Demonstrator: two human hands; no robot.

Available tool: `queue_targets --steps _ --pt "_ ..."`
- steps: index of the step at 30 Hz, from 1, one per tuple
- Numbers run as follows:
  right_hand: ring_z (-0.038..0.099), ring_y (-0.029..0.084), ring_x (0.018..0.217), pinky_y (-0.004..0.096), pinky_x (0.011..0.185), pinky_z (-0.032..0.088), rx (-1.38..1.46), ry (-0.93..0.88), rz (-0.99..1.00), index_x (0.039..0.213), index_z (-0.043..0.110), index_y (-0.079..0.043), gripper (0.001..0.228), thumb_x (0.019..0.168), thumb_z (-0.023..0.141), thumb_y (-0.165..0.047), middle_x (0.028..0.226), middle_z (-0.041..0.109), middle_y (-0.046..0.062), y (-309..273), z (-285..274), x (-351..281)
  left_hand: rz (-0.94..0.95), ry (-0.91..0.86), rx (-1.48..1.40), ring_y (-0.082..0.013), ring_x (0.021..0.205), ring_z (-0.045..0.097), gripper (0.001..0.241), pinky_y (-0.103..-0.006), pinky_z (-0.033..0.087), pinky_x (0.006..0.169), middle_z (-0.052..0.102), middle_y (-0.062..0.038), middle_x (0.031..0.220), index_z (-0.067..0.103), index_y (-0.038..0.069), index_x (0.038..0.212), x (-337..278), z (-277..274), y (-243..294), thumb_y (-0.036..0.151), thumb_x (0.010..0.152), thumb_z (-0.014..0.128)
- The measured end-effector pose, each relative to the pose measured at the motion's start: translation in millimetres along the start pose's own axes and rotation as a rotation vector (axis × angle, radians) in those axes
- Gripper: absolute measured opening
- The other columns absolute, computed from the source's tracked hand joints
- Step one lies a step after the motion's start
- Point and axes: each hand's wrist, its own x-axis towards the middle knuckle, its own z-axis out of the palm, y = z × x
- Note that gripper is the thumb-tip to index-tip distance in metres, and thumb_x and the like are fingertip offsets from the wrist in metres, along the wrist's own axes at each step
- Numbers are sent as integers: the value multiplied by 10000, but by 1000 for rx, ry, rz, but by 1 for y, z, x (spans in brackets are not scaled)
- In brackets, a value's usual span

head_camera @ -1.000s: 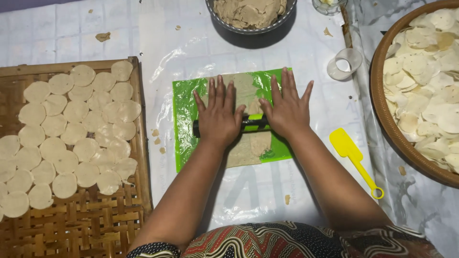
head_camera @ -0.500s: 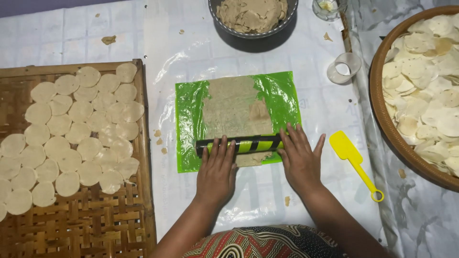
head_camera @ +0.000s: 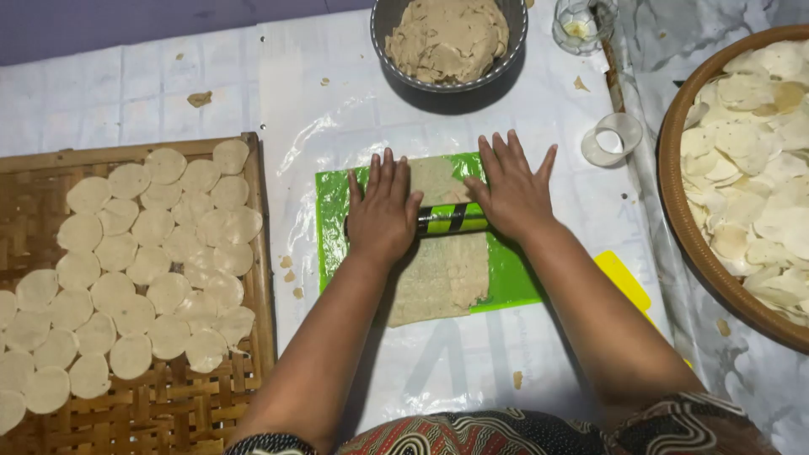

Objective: Rolling out dough and placing individual cracker cutouts onto a bamboo drying tray.

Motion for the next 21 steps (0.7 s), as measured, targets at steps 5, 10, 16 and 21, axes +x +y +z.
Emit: queue_targets --steps 5,10,16,21 --pt "176 335 1578 732 1146 -149 37 99 16 1595 339 -111 706 1087 218 -586 1650 337 203 -12 8 -73 55 150 -61 -339 1572 108 612 -559 -42 1239 153 -161 1705 193 149 1642 -59 17 1 435 1101 184" --pt "235 341 1561 757 1139 -142 -13 58 17 1597 314 -73 758 1069 248 -612 1639 351 216 -9 18 -59 19 74 -79 -311 1572 94 631 -522 -6 1249 172 -140 1700 170 169 1643 -48 24 -4 456 1083 117" --pt "218 296 1581 727 1146 -143 -71 11 5 1566 379 -33 774 1115 151 -620 1633 386 204 -5 9 26 -89 61 24 -256 1551 231 652 -490 83 1261 363 -28 1644 434 233 1545 37 7 -19 503 1070 79" --pt "321 285 1507 670 1194 101 185 66 6 1423 477 -130 695 1096 196 -676 1491 478 111 17 7 82 -3 138 -126 -285 1546 246 711 -497 81 1271 385 -101 1623 423 172 1536 70 -15 -34 654 1039 262"
